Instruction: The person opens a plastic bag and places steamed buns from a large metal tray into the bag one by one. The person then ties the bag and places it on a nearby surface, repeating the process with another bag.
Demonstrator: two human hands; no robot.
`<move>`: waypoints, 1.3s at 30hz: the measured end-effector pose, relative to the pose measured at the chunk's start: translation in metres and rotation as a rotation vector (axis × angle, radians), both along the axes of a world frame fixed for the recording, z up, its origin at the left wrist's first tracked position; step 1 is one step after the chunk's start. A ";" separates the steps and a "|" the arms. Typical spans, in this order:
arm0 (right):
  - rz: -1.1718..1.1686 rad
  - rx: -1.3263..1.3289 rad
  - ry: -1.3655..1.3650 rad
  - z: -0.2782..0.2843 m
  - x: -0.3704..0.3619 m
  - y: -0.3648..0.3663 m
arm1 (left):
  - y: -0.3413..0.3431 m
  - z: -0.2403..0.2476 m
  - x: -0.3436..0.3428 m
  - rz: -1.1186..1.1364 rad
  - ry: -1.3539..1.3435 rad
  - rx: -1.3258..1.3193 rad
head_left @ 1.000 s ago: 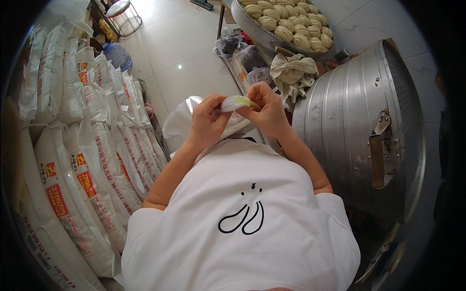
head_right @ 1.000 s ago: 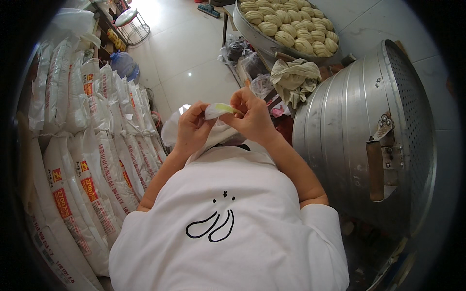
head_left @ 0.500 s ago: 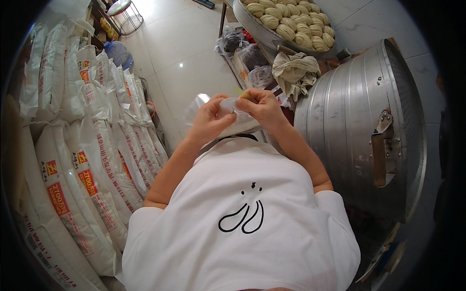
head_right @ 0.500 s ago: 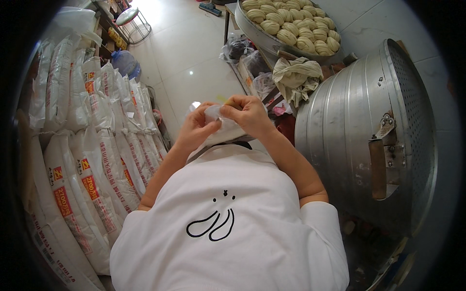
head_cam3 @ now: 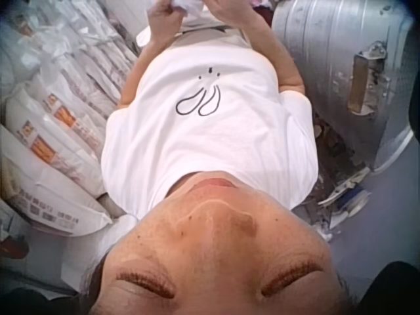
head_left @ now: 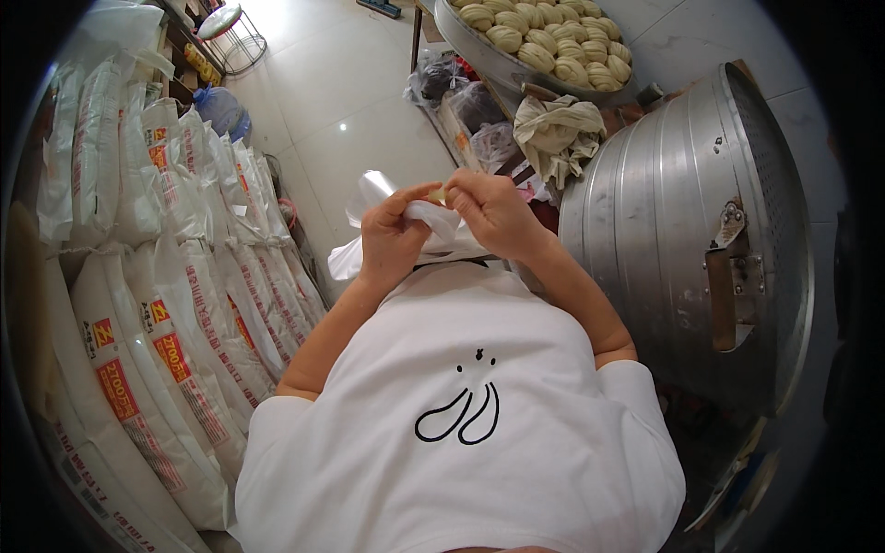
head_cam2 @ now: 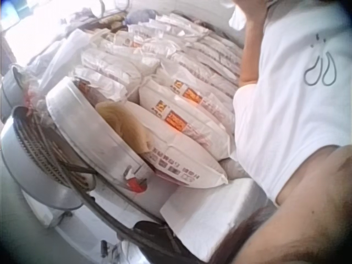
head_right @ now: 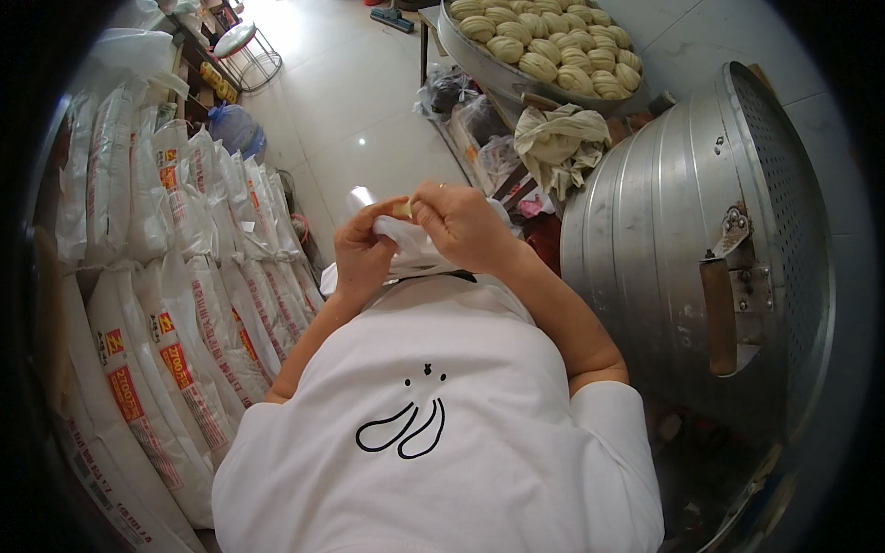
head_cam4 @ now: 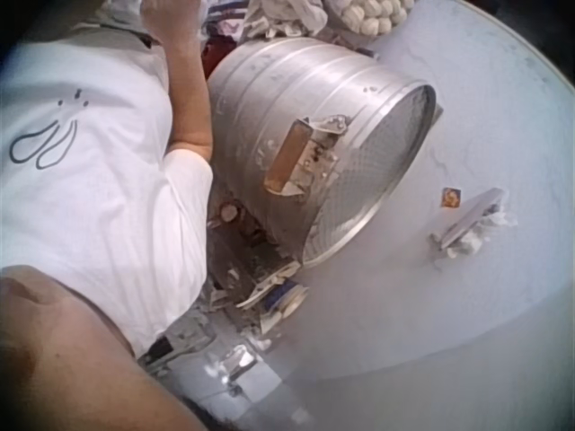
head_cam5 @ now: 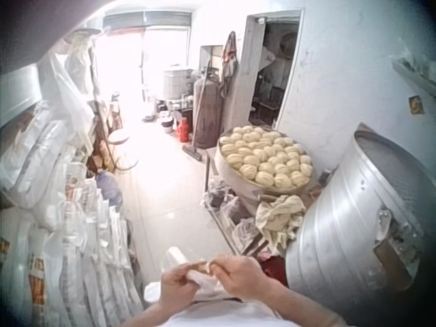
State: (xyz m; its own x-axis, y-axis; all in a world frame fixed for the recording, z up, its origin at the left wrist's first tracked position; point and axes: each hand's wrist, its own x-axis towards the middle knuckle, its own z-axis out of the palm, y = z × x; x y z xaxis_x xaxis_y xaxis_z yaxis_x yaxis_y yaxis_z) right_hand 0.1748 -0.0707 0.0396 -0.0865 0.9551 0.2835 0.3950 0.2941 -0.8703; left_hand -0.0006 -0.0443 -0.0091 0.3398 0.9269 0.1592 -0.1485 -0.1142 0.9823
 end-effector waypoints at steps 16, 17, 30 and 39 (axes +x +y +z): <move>0.155 -0.290 0.101 -0.029 0.005 0.009 | 0.006 -0.015 -0.009 0.050 -0.012 -0.040; 0.149 -0.354 0.121 -0.032 0.006 0.008 | 0.006 -0.015 -0.009 0.058 -0.008 -0.041; -0.121 -0.031 -0.023 -0.036 -0.003 0.009 | 0.015 -0.019 -0.014 -0.028 0.089 -0.330; -0.173 0.191 -0.154 -0.042 -0.032 -0.008 | 0.019 -0.019 -0.017 -0.161 -0.262 -0.872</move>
